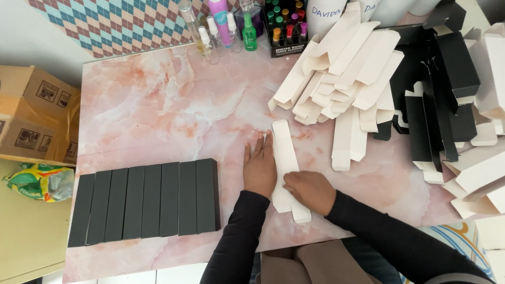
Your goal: Assembling white perfume boxes by folding flat cardboard templates into shape and organizing them in a row.
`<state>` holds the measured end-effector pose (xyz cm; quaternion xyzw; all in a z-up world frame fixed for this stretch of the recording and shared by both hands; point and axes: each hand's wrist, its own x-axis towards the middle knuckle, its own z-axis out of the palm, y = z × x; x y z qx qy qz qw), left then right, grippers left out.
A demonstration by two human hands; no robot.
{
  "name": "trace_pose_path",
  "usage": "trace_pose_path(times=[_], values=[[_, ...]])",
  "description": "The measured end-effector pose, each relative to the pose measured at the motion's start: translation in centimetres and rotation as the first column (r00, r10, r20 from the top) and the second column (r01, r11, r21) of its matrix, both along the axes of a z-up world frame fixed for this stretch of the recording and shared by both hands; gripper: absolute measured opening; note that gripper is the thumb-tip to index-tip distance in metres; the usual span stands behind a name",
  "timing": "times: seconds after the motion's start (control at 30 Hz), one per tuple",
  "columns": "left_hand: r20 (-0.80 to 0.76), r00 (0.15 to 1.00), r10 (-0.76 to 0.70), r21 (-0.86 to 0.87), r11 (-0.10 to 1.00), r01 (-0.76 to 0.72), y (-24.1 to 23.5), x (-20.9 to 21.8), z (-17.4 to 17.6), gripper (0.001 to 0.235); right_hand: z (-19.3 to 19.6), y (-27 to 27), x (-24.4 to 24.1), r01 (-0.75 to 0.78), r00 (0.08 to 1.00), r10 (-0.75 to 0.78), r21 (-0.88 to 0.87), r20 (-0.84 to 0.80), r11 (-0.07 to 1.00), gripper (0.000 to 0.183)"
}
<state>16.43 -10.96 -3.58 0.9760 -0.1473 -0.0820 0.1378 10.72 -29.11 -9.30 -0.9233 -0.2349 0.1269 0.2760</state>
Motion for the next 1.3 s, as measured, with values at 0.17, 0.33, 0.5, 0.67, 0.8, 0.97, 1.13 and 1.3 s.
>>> trace_pose_path(times=[0.17, 0.33, 0.5, 0.67, 0.8, 0.97, 1.13, 1.3], values=[[0.127, 0.992, 0.01, -0.097, 0.995, 0.003, 0.2, 0.0, -2.9, 0.068, 1.3, 0.0, -3.6, -0.095, 0.982, 0.1, -0.037, 0.162, 0.995, 0.012], [0.23, 0.973, 0.021, -0.219, 0.975, 0.031, 0.7, 0.2, -3.9, 0.066, 1.7, -0.3, -4.7, -0.049, 0.977, 0.047, 0.006, 0.209, 0.999, 0.036], [0.021, 0.996, 0.086, -0.363, 0.929, -0.072, 1.2, 0.4, -0.8, 0.056, 4.1, 0.3, -2.0, 0.035, 0.979, -0.075, 0.211, 0.188, 0.977, 0.017], [0.009, 0.99, 0.138, -0.509, 0.853, -0.115, 1.8, 0.7, -1.4, 0.05, 4.7, 2.5, 3.9, 0.005, 0.946, -0.033, 0.089, 0.323, 0.996, 0.018], [-0.027, 0.988, 0.152, -0.533, 0.834, -0.143, 2.0, 0.3, 0.4, 0.048, 3.4, 3.3, 6.9, -0.009, 0.908, 0.057, -0.117, 0.416, 0.993, 0.019], [0.022, 0.992, 0.122, -0.416, 0.904, -0.102, 1.7, 0.7, -1.7, 0.05, 1.1, 2.7, 6.2, -0.079, 0.836, 0.142, -0.139, 0.53, 0.987, 0.017], [0.073, 0.991, 0.111, -0.38, 0.922, -0.076, 1.6, 0.4, -1.8, 0.052, 1.9, 2.3, 1.9, -0.194, 0.797, 0.234, -0.13, 0.557, 0.972, 0.017], [0.064, 0.988, 0.138, -0.378, 0.92, -0.104, 1.2, 0.4, -1.3, 0.051, 2.6, 1.4, -2.3, -0.333, 0.759, 0.311, -0.071, 0.571, 0.94, 0.021]])
